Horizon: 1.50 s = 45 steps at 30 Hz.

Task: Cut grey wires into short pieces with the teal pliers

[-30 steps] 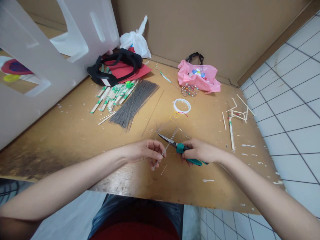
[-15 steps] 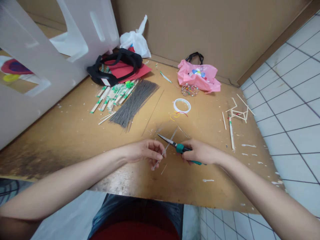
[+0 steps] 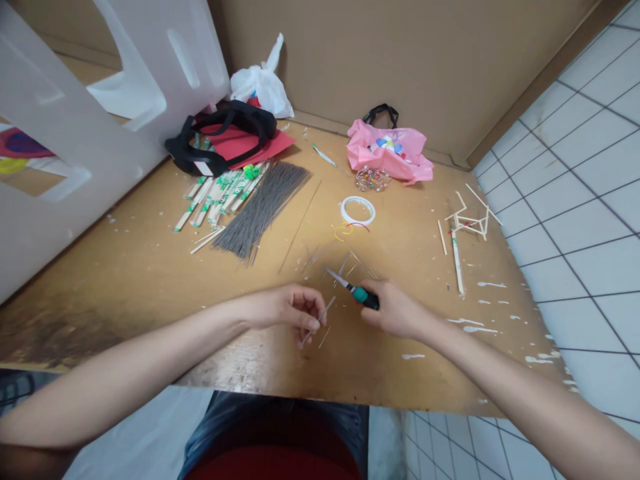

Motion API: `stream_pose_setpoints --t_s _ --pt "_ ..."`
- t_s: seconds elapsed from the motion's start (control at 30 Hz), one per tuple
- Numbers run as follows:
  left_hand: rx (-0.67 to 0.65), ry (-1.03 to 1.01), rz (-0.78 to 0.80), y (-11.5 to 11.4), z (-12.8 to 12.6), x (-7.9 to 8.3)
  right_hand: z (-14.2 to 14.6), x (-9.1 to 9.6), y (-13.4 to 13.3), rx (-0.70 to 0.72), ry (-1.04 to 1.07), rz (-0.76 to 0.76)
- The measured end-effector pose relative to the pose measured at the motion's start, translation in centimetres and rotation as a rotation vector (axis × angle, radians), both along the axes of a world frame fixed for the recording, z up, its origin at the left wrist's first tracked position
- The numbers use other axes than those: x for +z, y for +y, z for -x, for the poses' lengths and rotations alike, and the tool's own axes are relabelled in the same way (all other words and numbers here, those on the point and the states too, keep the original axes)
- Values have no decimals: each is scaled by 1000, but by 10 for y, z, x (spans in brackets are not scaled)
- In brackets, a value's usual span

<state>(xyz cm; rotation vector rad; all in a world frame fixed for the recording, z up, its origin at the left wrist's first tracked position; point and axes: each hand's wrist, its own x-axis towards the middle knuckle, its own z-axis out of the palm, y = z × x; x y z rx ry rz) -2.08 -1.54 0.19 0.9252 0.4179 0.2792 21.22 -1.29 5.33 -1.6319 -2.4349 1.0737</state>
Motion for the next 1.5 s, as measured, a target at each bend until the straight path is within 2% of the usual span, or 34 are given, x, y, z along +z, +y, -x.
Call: stream_pose_setpoints --t_s 0.07,0.17,0.27,0.37,0.53,0.63,0.7,0.83,0.93,1.03,1.17,1.27,1.4,1.5 --pt "-44 16 -2 -1 0 1 -5 4 9 -152 132 88" --pt "-25 63 -18 -1 0 1 -19 7 23 -314 466 413" --pt "117 134 -63 2 2 1 -33 1 30 -353 825 709" --pt "262 206 -110 8 5 3 -45 -13 28 -388 1049 807" --pt "384 385 -173 21 4 14 -60 -34 16 -408 1237 781" --pt "409 512 -347 35 -7 18 -68 -40 10 -406 1331 747" --pt "388 587 -447 46 -18 19 -72 -41 8 -385 1363 745" --pt "286 708 -479 67 -39 19 -77 -39 8 -339 1367 715" --pt "276 772 -550 76 -42 24 -81 -36 8 -332 1312 667" --pt "336 805 -642 80 -30 34 -87 -34 8 -379 1202 608" --pt "366 889 -739 85 2 44 -91 -33 5 -459 978 481" --pt "366 962 -769 88 28 40 -90 -33 3 -463 893 420" --pt "396 1067 -806 86 56 30 -87 -32 2 -464 928 398" --pt "323 1112 -910 81 66 29 -85 -32 3 -458 965 392"
